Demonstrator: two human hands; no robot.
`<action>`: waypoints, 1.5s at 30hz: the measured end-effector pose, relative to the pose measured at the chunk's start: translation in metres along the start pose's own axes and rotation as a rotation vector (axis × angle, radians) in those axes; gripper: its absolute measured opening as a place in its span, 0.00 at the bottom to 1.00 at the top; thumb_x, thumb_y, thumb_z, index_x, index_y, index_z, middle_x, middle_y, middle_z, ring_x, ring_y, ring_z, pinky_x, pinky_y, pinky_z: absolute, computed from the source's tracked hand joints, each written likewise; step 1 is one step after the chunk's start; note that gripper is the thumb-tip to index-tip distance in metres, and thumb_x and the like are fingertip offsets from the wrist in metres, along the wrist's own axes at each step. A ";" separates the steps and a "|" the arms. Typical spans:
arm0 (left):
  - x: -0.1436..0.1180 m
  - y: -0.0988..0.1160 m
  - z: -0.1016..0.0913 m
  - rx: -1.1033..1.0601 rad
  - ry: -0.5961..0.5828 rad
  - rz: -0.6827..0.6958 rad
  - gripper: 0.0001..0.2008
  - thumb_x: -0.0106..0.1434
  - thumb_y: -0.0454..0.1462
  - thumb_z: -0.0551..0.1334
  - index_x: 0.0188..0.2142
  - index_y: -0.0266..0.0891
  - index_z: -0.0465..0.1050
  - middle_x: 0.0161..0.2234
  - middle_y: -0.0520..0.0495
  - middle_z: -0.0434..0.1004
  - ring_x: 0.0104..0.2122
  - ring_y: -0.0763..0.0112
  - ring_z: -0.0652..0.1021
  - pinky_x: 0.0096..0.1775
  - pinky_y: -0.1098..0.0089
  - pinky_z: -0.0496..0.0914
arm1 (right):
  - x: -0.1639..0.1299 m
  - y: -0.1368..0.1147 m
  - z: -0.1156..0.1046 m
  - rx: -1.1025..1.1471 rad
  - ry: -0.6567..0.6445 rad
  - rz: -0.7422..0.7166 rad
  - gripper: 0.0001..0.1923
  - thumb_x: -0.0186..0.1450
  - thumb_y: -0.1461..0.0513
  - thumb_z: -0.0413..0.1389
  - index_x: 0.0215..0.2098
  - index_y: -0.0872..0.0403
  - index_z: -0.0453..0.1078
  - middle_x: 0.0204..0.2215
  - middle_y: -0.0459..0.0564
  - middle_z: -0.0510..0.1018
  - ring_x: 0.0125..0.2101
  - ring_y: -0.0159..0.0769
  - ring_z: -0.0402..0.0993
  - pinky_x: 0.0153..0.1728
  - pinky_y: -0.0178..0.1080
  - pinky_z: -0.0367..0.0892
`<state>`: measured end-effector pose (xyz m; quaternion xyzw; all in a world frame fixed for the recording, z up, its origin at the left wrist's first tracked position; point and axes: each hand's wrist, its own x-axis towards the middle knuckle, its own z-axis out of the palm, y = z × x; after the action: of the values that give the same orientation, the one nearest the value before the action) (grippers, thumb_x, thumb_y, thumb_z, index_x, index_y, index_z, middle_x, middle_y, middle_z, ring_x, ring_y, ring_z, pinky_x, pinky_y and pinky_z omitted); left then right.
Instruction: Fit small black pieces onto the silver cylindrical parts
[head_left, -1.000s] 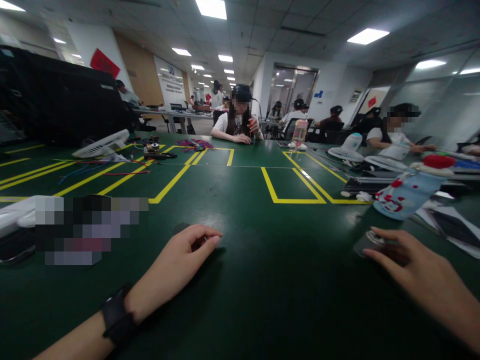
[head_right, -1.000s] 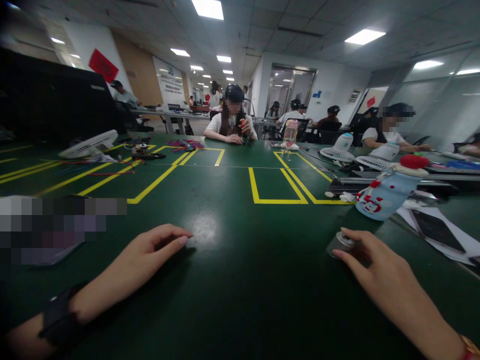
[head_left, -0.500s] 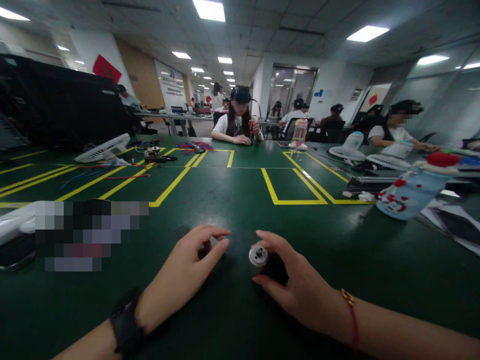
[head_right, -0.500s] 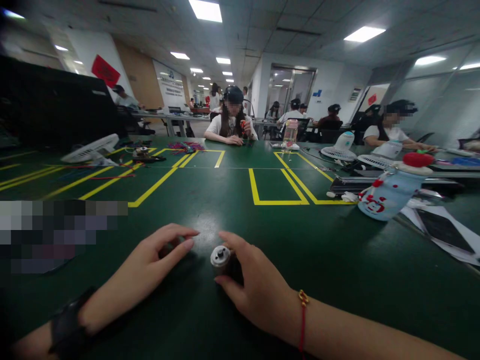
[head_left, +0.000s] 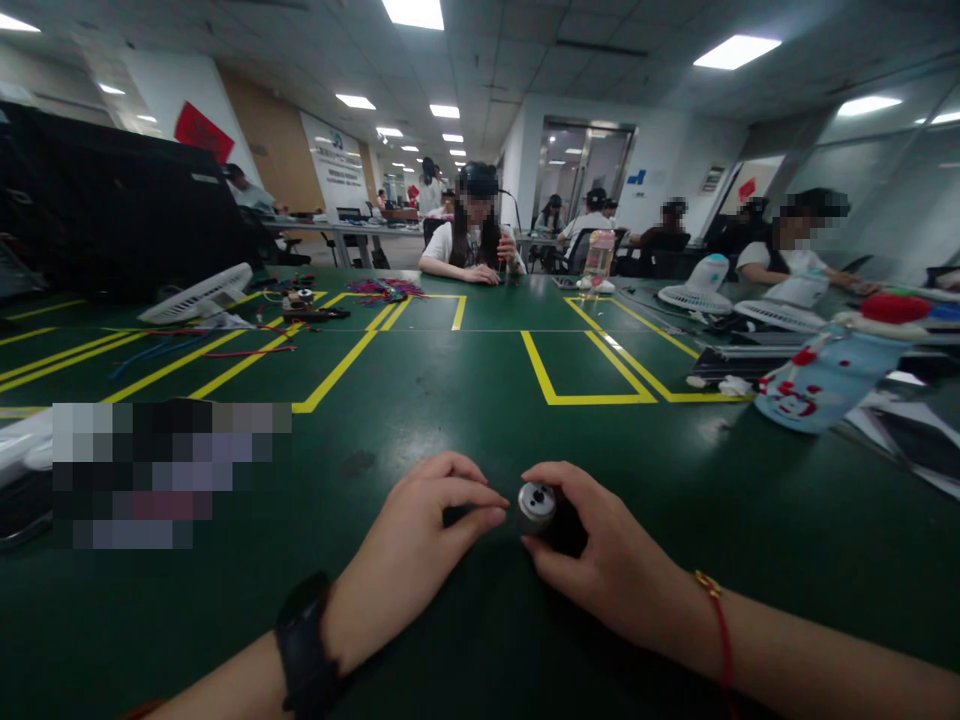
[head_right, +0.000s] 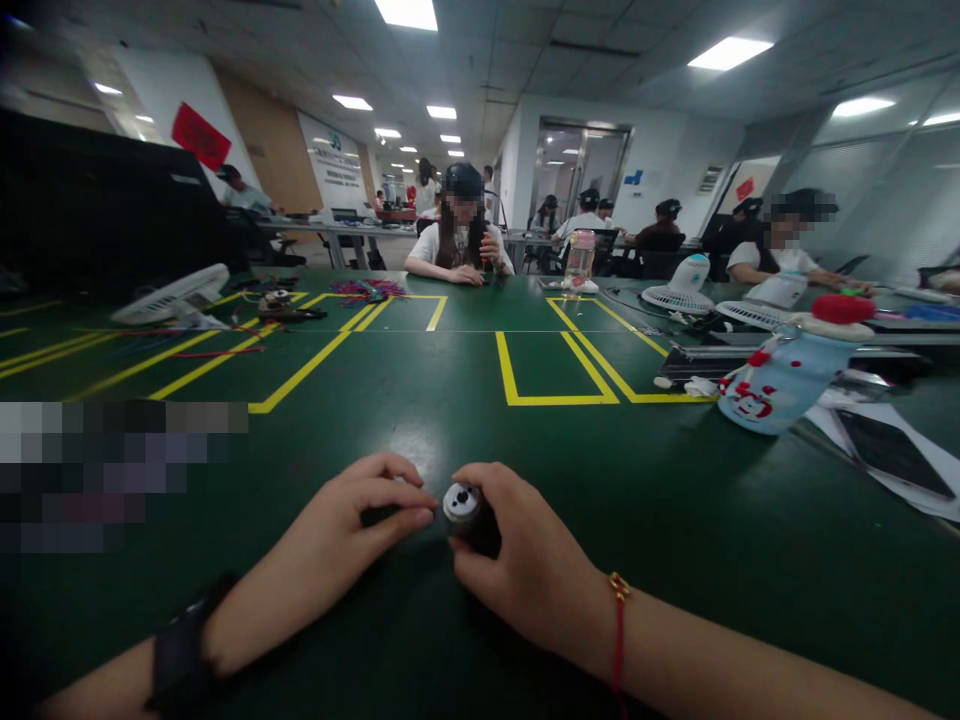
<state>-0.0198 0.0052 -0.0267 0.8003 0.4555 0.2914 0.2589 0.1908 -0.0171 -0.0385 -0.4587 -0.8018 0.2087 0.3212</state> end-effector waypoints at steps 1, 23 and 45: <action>0.001 -0.003 0.003 0.042 -0.037 0.000 0.06 0.61 0.40 0.63 0.35 0.50 0.80 0.40 0.52 0.74 0.41 0.65 0.73 0.44 0.63 0.67 | 0.000 0.000 0.001 -0.013 0.005 -0.006 0.25 0.57 0.64 0.56 0.52 0.47 0.58 0.46 0.44 0.69 0.44 0.28 0.67 0.46 0.34 0.65; -0.014 -0.035 -0.039 -0.066 -0.007 -0.324 0.18 0.63 0.51 0.55 0.45 0.45 0.74 0.42 0.49 0.78 0.42 0.60 0.76 0.43 0.63 0.68 | -0.072 0.118 -0.130 -0.811 0.503 0.284 0.33 0.53 0.44 0.57 0.50 0.53 0.61 0.45 0.57 0.70 0.44 0.50 0.69 0.42 0.49 0.66; -0.015 -0.033 -0.034 0.058 0.023 -0.197 0.16 0.64 0.48 0.54 0.41 0.45 0.76 0.40 0.48 0.78 0.40 0.60 0.76 0.42 0.63 0.69 | -0.044 0.083 -0.187 -0.634 0.164 0.601 0.19 0.62 0.47 0.51 0.34 0.50 0.75 0.33 0.52 0.76 0.32 0.38 0.73 0.34 0.43 0.64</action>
<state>-0.0689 0.0116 -0.0294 0.7556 0.5430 0.2604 0.2578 0.3894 -0.0066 0.0271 -0.7622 -0.6291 -0.0002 0.1523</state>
